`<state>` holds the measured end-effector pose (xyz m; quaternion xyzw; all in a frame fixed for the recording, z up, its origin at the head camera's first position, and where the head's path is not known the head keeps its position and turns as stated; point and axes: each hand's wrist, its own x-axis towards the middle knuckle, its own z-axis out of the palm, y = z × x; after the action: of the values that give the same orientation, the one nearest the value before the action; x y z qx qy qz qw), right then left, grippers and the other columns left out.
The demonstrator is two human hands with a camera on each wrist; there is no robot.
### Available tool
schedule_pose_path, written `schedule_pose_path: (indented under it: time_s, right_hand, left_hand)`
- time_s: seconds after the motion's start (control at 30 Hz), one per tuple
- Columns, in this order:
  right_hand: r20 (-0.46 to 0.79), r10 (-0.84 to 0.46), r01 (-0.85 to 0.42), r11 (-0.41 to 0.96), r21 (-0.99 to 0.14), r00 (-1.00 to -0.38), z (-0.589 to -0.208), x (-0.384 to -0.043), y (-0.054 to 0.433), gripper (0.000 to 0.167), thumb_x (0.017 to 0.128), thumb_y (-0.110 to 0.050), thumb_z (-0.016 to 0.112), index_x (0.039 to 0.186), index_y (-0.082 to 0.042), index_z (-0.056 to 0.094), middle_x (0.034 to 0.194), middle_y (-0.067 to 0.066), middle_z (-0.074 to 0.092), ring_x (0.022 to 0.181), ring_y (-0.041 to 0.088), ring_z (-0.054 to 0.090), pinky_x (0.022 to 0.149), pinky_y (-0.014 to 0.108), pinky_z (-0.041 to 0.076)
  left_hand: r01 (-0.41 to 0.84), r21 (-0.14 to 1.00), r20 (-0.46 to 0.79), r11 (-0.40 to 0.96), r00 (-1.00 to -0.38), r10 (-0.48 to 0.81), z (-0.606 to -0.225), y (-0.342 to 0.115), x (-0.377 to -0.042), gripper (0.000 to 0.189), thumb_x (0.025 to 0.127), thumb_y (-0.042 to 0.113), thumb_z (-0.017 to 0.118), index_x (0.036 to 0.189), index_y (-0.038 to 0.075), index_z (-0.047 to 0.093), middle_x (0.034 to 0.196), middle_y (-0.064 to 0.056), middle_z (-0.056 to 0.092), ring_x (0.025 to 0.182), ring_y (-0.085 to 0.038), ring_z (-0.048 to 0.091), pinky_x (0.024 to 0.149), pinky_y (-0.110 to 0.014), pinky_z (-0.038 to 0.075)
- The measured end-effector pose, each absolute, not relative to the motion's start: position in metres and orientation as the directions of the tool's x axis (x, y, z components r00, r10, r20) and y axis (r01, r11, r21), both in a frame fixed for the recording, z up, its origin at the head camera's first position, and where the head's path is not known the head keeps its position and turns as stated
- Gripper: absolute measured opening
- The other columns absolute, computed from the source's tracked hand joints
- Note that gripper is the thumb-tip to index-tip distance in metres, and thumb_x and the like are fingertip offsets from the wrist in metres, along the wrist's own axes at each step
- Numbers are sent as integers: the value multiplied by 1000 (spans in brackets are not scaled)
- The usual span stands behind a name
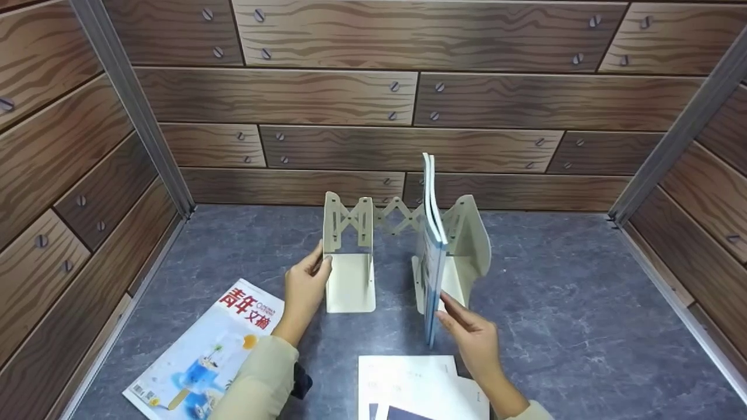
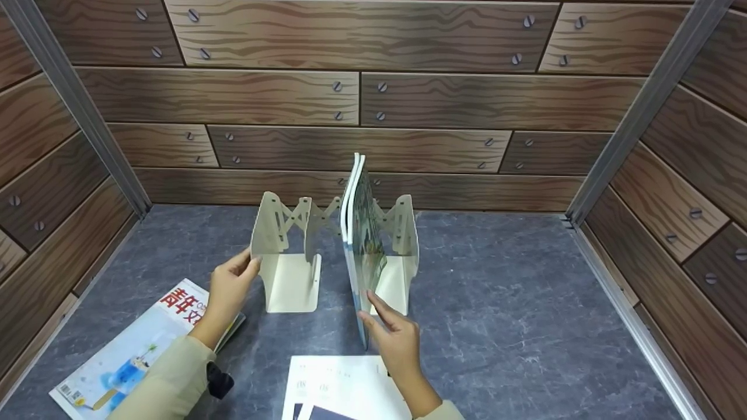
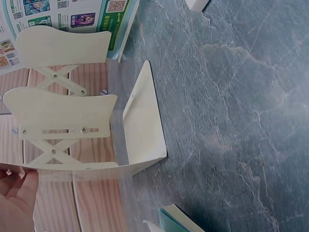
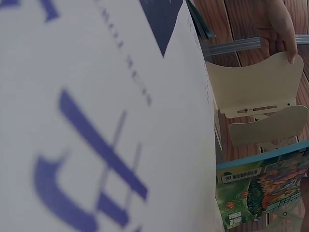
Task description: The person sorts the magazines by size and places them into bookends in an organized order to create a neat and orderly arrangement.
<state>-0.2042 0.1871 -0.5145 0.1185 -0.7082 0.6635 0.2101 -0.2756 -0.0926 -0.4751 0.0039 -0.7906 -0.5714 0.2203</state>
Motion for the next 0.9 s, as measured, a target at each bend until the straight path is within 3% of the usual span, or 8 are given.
schedule_pose_path:
  time_s: [0.17, 0.33, 0.7, 0.9]
  right_hand:
    - [439, 135, -422, 133, -897, -889, -513, -201, 192, 31, 87, 6, 69, 118, 12, 66, 121, 3, 70, 105, 5, 70, 82, 20, 60]
    - [405, 159, -387, 130, -913, -900, -514, -197, 200, 31, 89, 4, 68, 118, 12, 66, 119, -5, 71, 103, 1, 70, 83, 19, 60]
    - [327, 265, -295, 152, -943, -907, -519, -193, 220, 28, 88, 5, 69, 116, 7, 69, 117, 2, 72, 101, 2, 71, 84, 21, 59]
    - [323, 306, -276, 186, -943, -896, -518, -195, 236, 29, 89, 2, 69, 117, 9, 67, 115, -10, 70, 96, -2, 71, 79, 18, 60]
  left_hand:
    - [252, 900, 354, 355, -897, -264, -475, -92, -276, 35, 93, 8, 65, 127, -1, 64, 122, -19, 68, 110, -31, 69, 90, -34, 61]
    - [260, 902, 360, 345, -893, -269, -475, -92, -276, 35, 92, 7, 66, 127, -1, 65, 121, -20, 68, 110, -31, 69, 90, -34, 60]
    - [251, 908, 349, 335, -897, -271, -475, -90, -277, 35, 92, 7, 65, 127, -1, 65, 122, -20, 67, 111, -32, 69, 90, -33, 61]
    - [248, 906, 348, 343, -898, -270, -476, -91, -277, 35, 93, 6, 63, 128, -1, 64, 122, -20, 67, 111, -32, 69, 89, -33, 61]
